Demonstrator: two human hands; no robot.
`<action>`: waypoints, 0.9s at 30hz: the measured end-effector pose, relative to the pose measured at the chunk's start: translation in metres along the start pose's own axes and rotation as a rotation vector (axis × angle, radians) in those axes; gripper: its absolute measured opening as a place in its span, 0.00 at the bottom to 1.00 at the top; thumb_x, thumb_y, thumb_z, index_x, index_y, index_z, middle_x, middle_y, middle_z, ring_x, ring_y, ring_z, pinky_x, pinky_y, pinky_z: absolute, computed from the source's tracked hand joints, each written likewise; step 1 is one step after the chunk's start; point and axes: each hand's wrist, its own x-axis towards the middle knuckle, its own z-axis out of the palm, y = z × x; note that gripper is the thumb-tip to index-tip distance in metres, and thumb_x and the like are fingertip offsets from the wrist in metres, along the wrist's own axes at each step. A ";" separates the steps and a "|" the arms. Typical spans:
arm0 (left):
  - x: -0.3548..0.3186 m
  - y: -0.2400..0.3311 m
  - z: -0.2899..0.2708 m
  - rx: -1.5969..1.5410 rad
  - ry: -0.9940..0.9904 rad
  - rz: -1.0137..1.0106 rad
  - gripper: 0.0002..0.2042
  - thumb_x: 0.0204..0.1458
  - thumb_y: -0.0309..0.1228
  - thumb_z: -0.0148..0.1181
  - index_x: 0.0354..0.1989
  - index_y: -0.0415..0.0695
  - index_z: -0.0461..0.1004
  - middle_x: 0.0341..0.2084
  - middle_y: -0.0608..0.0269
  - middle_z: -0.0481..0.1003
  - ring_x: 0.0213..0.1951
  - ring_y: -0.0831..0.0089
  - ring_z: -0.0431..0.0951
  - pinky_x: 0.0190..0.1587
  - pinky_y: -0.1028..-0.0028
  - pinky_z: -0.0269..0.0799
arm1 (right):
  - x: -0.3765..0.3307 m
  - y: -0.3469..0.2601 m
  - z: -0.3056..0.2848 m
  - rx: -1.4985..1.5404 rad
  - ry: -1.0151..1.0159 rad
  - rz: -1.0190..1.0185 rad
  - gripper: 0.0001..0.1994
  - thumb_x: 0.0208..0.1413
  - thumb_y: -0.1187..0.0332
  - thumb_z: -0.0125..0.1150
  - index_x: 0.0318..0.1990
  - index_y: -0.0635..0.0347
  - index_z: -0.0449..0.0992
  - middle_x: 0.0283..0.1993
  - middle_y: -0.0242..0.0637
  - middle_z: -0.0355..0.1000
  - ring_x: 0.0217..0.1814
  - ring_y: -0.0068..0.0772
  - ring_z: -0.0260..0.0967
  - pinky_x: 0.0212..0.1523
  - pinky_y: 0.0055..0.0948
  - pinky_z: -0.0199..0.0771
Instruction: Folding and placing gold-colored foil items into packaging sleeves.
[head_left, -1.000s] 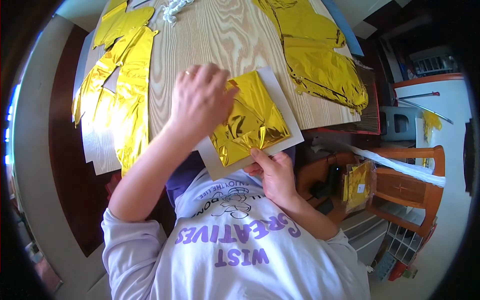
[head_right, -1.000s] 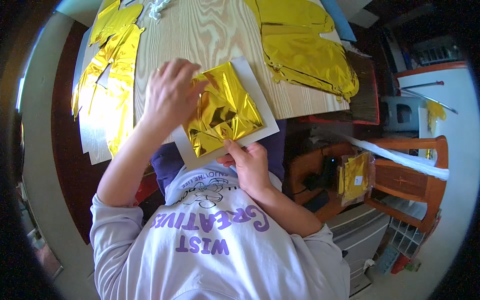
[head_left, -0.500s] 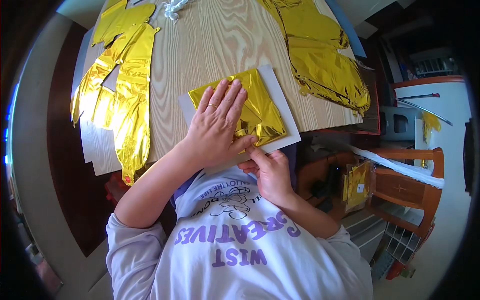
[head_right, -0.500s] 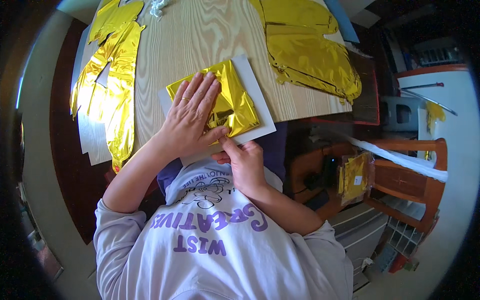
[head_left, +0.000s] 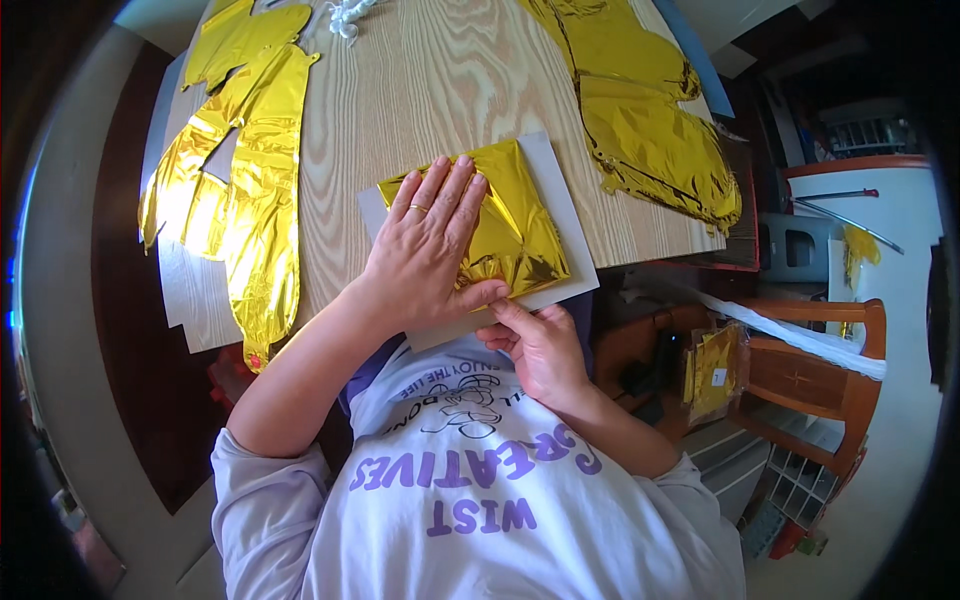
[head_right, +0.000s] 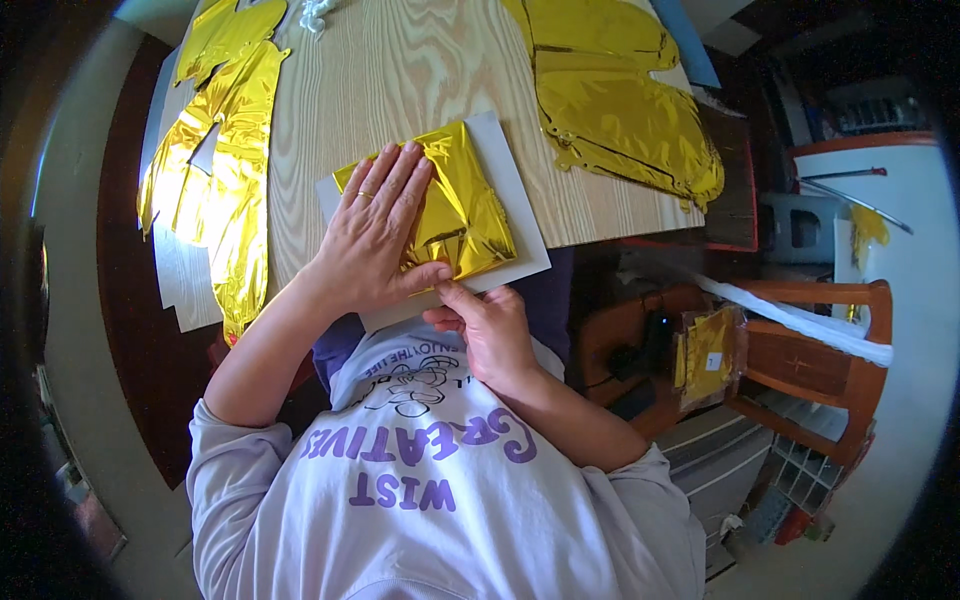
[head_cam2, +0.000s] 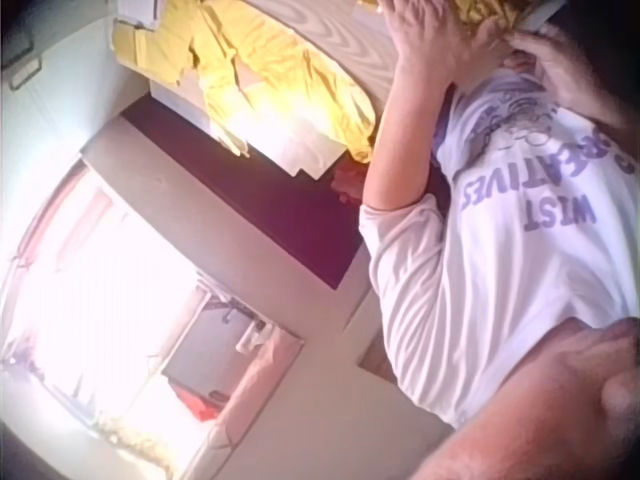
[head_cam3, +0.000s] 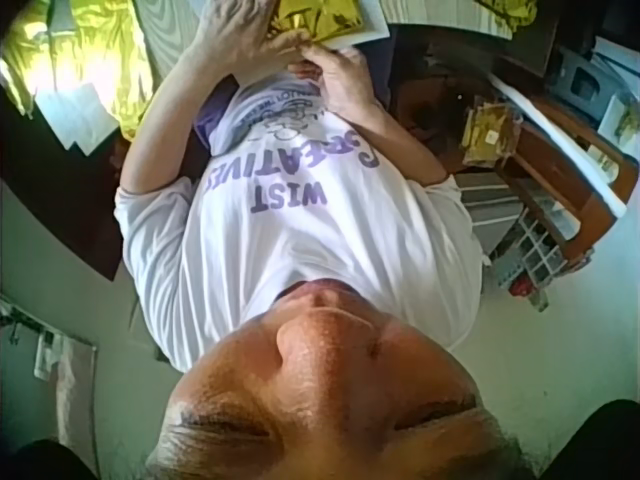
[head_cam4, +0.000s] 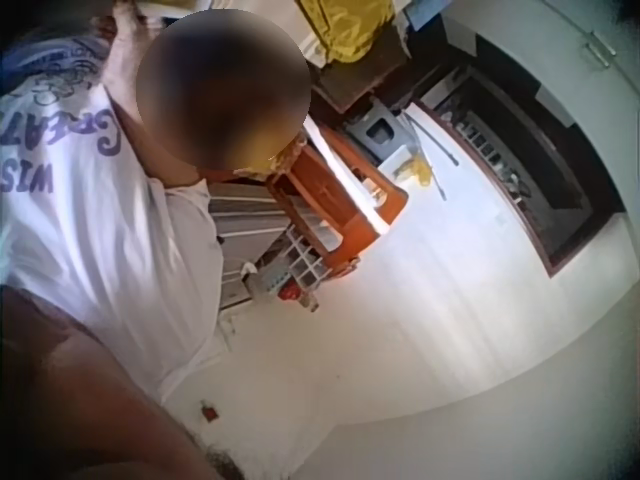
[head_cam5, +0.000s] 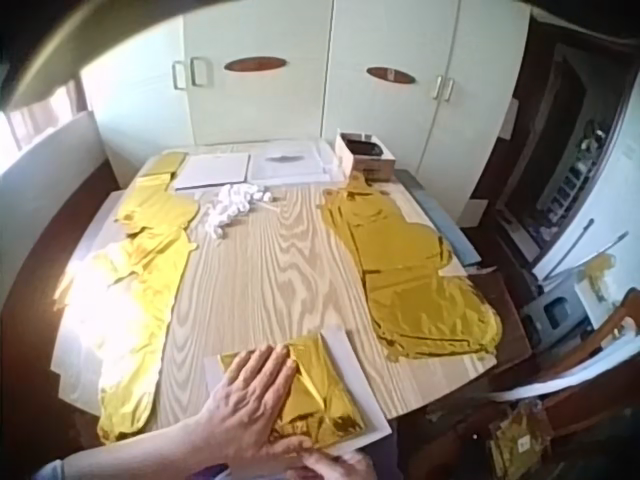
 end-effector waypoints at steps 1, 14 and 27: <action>0.000 0.000 -0.001 -0.005 -0.005 0.002 0.52 0.54 0.68 0.51 0.73 0.33 0.50 0.72 0.40 0.52 0.74 0.45 0.49 0.74 0.50 0.41 | 0.000 0.000 -0.001 -0.003 -0.008 0.003 0.12 0.63 0.64 0.65 0.50 0.60 0.79 0.39 0.31 0.79 0.30 0.24 0.78 0.33 0.22 0.76; -0.003 -0.001 -0.002 0.039 -0.054 -0.011 0.56 0.49 0.72 0.51 0.73 0.33 0.49 0.73 0.41 0.50 0.75 0.46 0.46 0.75 0.51 0.38 | -0.037 -0.099 0.007 -1.292 -0.234 -0.659 0.11 0.61 0.66 0.62 0.47 0.64 0.79 0.36 0.46 0.79 0.28 0.43 0.78 0.31 0.35 0.77; -0.007 -0.004 -0.002 -0.036 0.009 -0.023 0.63 0.44 0.75 0.53 0.73 0.28 0.45 0.72 0.36 0.50 0.76 0.45 0.44 0.76 0.52 0.36 | 0.080 -0.072 0.014 -2.042 -0.167 -1.084 0.42 0.65 0.38 0.44 0.75 0.62 0.52 0.79 0.52 0.43 0.82 0.54 0.38 0.76 0.62 0.31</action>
